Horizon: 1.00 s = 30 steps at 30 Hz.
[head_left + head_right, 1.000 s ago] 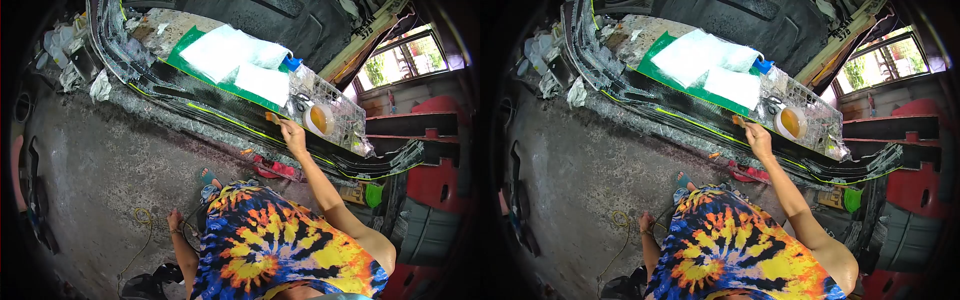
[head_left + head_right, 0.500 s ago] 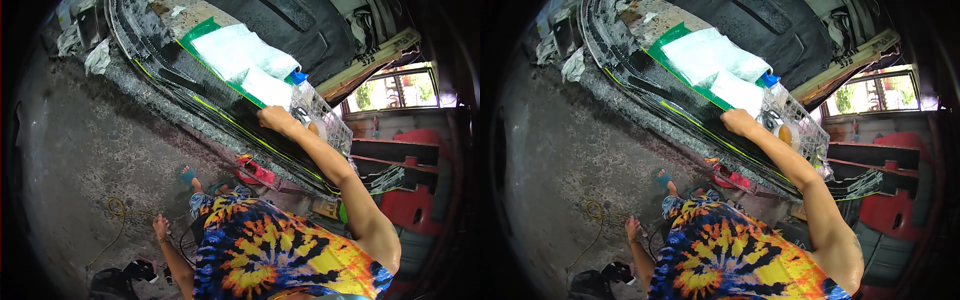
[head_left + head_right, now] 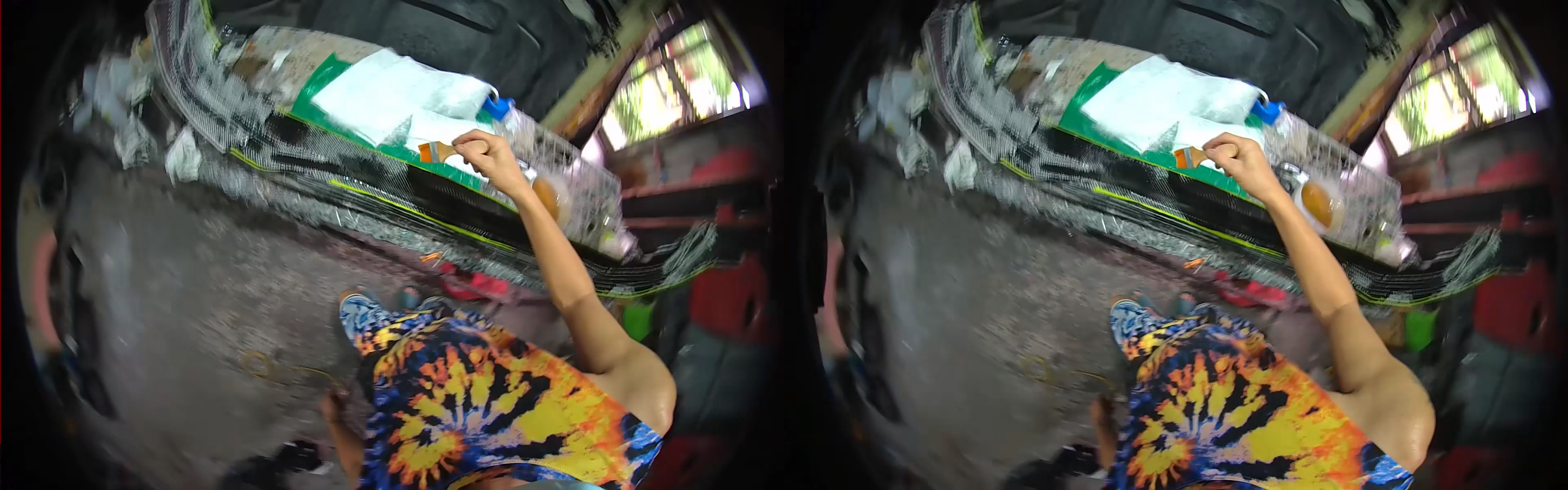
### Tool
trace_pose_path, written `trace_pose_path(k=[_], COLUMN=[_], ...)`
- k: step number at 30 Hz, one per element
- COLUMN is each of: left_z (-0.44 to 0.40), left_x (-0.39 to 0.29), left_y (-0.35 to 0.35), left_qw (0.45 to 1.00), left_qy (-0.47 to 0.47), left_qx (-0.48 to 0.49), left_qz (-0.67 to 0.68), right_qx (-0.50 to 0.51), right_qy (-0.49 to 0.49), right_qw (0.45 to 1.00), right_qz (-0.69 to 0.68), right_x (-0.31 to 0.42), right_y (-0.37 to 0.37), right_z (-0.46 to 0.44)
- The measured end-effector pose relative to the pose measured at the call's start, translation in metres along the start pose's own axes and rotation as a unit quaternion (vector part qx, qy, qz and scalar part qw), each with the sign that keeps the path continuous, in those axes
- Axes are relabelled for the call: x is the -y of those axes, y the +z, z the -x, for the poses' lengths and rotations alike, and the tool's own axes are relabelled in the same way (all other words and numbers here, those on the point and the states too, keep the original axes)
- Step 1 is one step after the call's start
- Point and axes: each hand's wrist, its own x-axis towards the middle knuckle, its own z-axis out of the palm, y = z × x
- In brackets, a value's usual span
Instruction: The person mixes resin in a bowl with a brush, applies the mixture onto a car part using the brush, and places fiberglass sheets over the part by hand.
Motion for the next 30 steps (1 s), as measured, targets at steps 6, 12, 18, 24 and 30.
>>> trace_pose_path(k=[6,12,18,24,30], left_z=[-0.057,-0.11,-0.123,-0.133,-0.13], left_x=[-0.168,-0.41,-0.628,-0.722,-0.725], left_y=[-0.019,0.065,0.114,0.131,0.16], left_qw=[0.948,0.883,0.818,0.715,0.679], left_qy=[-0.084,-0.026,0.006,0.024,0.025], left_qx=[0.053,0.111,0.101,0.061,0.084], left_qz=[-0.303,-0.456,-0.566,-0.696,-0.729], right_qx=[-0.225,-0.673,-0.751,-0.762,-0.686], right_qy=[0.056,0.108,0.126,0.147,0.238], right_qw=[0.924,0.674,0.566,0.627,0.686], right_qz=[-0.305,-0.285,-0.315,-0.065,-0.058], right_x=[-0.063,-0.143,-0.092,-0.072,-0.079], right_y=[-0.027,-0.012,0.098,0.164,0.188], right_z=[0.116,0.187,0.158,0.102,0.067])
